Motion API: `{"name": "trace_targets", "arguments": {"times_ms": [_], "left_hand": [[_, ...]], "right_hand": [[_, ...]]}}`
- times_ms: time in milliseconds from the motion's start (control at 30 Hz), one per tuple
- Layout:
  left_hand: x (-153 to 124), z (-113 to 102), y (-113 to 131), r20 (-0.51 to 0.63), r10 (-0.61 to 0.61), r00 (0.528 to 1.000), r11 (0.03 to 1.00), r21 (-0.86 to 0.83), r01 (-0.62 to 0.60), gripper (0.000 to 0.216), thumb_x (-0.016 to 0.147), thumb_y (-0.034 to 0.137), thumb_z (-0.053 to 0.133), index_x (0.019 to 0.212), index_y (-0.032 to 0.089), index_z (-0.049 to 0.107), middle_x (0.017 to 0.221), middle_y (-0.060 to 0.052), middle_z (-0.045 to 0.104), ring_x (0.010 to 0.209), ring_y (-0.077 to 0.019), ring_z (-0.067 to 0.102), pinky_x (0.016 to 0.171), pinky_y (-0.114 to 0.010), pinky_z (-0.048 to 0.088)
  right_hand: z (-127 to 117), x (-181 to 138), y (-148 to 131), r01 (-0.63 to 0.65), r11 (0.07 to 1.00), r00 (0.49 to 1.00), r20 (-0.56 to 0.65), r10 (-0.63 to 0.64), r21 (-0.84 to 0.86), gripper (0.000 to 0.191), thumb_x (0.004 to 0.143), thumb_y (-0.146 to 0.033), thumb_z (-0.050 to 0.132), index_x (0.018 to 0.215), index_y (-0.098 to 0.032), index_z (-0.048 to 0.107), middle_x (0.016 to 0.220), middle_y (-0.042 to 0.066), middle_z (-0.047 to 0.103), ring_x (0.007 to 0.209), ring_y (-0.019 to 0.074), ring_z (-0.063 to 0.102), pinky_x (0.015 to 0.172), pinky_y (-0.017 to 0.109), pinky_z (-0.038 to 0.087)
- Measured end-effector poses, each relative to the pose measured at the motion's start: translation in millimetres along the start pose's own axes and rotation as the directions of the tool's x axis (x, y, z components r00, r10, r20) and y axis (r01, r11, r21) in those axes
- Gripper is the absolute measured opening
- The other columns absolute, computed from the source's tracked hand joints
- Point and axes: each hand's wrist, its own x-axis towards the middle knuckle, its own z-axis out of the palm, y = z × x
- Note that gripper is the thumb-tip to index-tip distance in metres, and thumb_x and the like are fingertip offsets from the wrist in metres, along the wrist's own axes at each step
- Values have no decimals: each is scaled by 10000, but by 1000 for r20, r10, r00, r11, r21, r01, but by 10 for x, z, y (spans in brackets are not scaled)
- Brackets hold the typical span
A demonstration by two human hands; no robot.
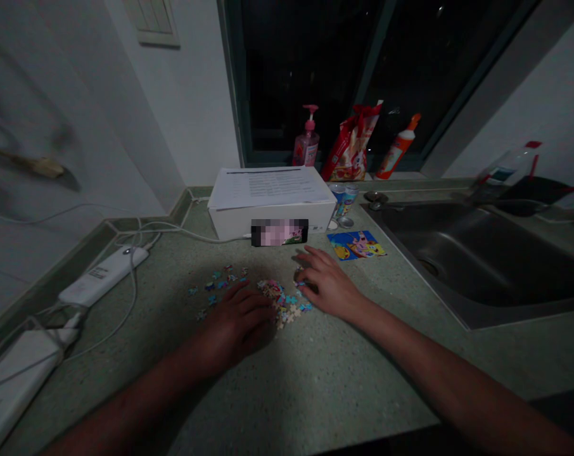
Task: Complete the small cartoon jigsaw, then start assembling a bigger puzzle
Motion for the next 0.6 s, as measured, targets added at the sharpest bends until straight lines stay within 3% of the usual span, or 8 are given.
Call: {"name": "trace_targets", "arguments": {"times_ms": [200, 433, 600], "left_hand": [[-1, 15, 9, -14, -3, 1000, 1000, 1, 3, 260, 1032, 161, 629, 1254, 273, 704, 1252, -26, 783, 1184, -242, 693, 1234, -550, 363], [2, 20, 4, -20, 4, 1000, 1000, -1, -4, 250, 1039, 163, 617, 1249, 270, 700, 1237, -24, 782, 1175, -243, 693, 1233, -547, 347], [7, 13, 12, -35, 0, 999, 1000, 2, 0, 255, 1029, 146, 610, 1228, 272, 709, 1228, -24, 784, 1165, -235, 701, 1232, -528, 355]], "right_hand": [[-69, -19, -106, -2, 999, 1000, 21, 1, 50, 127, 944, -129, 685, 999, -227, 745, 1472, 115, 662, 1553, 352, 436, 1232, 649, 425], [-28, -52, -232, 74, 985, 994, 63, -85, 154, 183, 947, -138, 720, 1090, -245, 763, 1522, 103, 626, 1573, 332, 414, 1241, 597, 434], [23, -39, -264, 40, 985, 996, 72, -53, 167, 134, 942, -158, 741, 1042, -248, 743, 1502, 102, 646, 1561, 330, 435, 1225, 619, 448]]}}
